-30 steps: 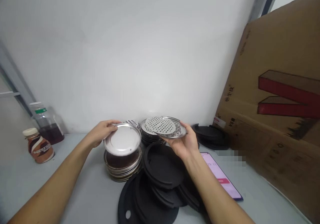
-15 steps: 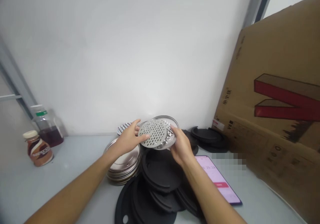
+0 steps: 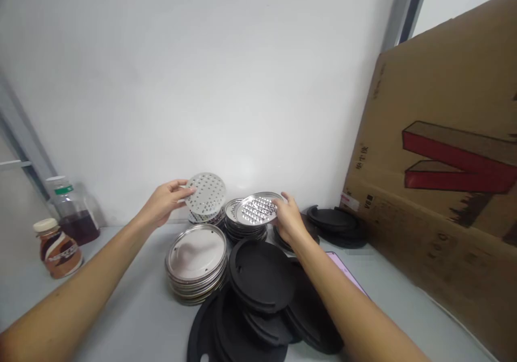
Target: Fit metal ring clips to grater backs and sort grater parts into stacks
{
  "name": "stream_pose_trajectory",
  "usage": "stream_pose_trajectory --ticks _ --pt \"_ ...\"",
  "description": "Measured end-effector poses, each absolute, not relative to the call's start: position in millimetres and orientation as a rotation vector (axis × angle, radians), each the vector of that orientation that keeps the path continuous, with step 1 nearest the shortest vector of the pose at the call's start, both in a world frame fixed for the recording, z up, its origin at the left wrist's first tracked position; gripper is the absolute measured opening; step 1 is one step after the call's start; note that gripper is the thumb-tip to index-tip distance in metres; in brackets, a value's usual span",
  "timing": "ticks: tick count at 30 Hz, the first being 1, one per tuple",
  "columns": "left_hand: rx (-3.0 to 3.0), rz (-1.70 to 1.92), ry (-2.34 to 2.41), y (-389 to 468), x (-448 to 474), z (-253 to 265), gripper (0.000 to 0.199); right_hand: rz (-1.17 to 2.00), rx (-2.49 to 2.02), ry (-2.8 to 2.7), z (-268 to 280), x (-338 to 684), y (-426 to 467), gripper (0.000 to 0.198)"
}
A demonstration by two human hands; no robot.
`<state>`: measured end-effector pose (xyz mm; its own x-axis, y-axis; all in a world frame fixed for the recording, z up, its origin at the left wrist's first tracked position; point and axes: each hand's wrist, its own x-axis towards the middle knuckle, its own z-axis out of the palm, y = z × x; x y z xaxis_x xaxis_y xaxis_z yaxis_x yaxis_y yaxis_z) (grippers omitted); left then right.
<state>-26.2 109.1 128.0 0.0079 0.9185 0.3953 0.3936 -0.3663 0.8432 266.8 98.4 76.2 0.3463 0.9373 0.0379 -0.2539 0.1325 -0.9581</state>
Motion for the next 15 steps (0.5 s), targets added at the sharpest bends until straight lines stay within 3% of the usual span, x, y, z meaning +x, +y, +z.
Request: stream_pose_trajectory --ticks 2,5,9,15 --pt "1.923 1.444 1.446 120 -37 126 0.034 0.98 -1.144 -0.88 80 263 113 0.061" --pt "2.232 1.404 1.488 131 -42 113 0.019 0.905 -1.241 -1.023 79 257 135 0.059" --pt "2.576 1.152 1.429 131 -38 87 0.025 0.692 -1.38 -1.204 70 261 152 0.056" --pt "2.762 0.897 1.305 125 -39 70 0.019 0.499 -1.426 -1.436 66 284 136 0.036"
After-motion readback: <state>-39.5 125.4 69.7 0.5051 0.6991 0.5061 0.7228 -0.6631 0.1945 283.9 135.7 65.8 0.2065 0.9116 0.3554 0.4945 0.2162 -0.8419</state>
